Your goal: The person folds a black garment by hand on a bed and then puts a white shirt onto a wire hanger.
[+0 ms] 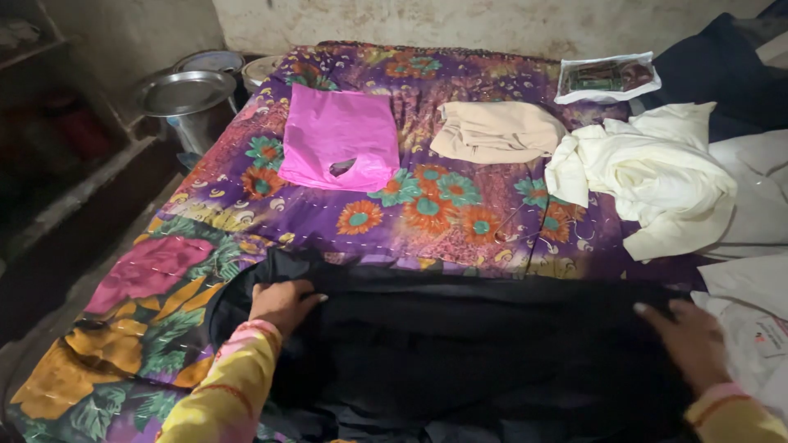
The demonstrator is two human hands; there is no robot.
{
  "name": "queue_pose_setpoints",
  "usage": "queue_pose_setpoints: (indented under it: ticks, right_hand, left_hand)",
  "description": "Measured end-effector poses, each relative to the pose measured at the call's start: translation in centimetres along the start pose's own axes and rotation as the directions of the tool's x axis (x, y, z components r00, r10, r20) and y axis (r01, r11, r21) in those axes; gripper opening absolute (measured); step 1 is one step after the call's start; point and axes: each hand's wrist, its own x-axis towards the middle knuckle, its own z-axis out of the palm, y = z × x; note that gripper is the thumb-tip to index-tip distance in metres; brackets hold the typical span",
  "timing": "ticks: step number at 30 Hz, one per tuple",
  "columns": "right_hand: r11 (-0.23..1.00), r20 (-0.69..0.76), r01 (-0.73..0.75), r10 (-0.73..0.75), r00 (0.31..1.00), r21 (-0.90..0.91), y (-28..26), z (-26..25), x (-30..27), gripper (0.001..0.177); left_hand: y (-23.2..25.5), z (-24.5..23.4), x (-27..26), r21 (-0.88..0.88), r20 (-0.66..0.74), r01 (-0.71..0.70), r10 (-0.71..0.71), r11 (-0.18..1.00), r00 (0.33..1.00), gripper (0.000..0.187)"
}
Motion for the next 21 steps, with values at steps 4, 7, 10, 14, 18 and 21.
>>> queue_pose_setpoints:
  ticks: [4, 7, 10, 14, 18, 21]
  right_hand:
    - [0.833, -0.054, -0.064, 0.112, 0.992, 0.550, 1.0, -8.1, -0.6, 0.049]
    - [0.696, -0.273, 0.190, 0.009, 0.962, 0.692, 1.6, -11.2, -0.8, 0.043]
    - [0.600, -0.195, 0.047, 0.183, 0.964, 0.799, 2.2, -9.7, -1.6, 0.039]
    - [0.554, -0.082, -0.072, 0.249, 0.965, 0.830, 3.6, -7.0, 0.0, 0.033]
    - [0.581, -0.035, -0.130, 0.264, 0.964, 0.803, 3.4, -4.3, 1.4, 0.027]
    - [0.667, -0.031, -0.174, 0.283, 0.959, 0.724, 3.8, -3.3, 1.4, 0.024]
  left_hand:
    - [-1.4, 0.4, 2.0, -0.041, 0.026, -0.033, 0.034, 0.999, 0.999, 0.041]
    - [-1.7, 1.7, 3.2, -0.019, 0.086, -0.025, 0.026, 1.000, 0.996, 0.043]
    - [-2.0, 2.7, 3.7, -0.030, 0.178, 0.029, -0.024, 0.999, 0.984, 0.046]
    - [-3.7, 4.1, 5.5, -0.129, 0.281, 0.050, -0.012, 0.990, 0.960, 0.046]
    - [-5.6, 5.4, 6.6, -0.129, 0.321, -0.054, 0.094, 0.990, 0.942, 0.047]
    - [-5.4, 5.3, 7.7, -0.131, 0.370, 0.025, 0.026, 0.991, 0.929, 0.052]
